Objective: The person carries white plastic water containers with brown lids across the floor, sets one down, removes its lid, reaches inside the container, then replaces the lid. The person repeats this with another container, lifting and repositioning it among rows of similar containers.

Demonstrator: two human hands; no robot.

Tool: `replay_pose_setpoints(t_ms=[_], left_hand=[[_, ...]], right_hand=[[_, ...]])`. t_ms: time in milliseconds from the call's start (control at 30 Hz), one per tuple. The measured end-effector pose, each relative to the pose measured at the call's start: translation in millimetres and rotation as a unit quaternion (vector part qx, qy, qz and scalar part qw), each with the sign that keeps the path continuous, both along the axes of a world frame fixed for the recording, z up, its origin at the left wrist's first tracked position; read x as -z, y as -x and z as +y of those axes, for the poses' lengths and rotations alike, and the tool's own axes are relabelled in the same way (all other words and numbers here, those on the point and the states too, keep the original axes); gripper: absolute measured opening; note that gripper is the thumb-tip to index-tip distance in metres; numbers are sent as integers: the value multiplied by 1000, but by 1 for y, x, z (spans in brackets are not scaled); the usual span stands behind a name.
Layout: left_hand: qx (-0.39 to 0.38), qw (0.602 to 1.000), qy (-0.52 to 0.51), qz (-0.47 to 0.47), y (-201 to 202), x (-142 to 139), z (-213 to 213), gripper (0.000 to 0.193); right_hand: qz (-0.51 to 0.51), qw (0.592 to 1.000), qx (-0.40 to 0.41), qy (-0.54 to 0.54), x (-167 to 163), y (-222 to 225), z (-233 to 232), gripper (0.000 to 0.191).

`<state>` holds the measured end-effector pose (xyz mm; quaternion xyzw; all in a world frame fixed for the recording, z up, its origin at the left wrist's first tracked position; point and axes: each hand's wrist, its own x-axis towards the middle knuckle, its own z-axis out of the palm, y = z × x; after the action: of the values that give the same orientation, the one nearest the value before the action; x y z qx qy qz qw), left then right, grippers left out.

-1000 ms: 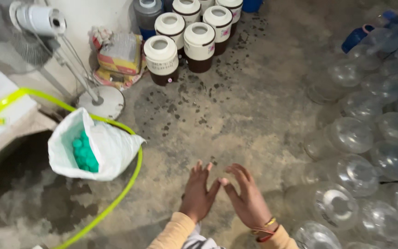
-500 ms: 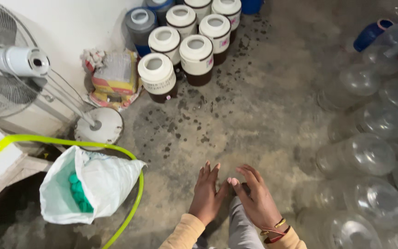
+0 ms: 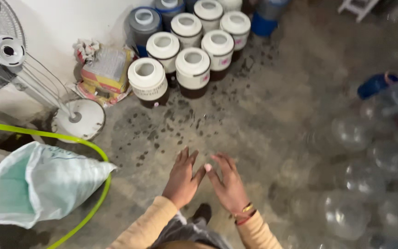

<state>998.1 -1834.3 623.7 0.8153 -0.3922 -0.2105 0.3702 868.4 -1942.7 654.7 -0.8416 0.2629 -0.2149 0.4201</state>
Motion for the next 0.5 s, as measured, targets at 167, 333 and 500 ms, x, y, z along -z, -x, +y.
replay_pose_setpoints(t_ms=[167, 333, 500], left_hand=[[6, 999, -37, 18, -26, 8, -40, 67], [-15, 999, -8, 34, -68, 34, -89, 66], [-51, 997, 30, 39, -135, 66, -152, 63]], right_hand=[[47, 994, 20, -99, -2, -33, -42, 42], [67, 992, 22, -102, 11, -70, -93, 41], [77, 996, 20, -47, 22, -114, -148, 41]])
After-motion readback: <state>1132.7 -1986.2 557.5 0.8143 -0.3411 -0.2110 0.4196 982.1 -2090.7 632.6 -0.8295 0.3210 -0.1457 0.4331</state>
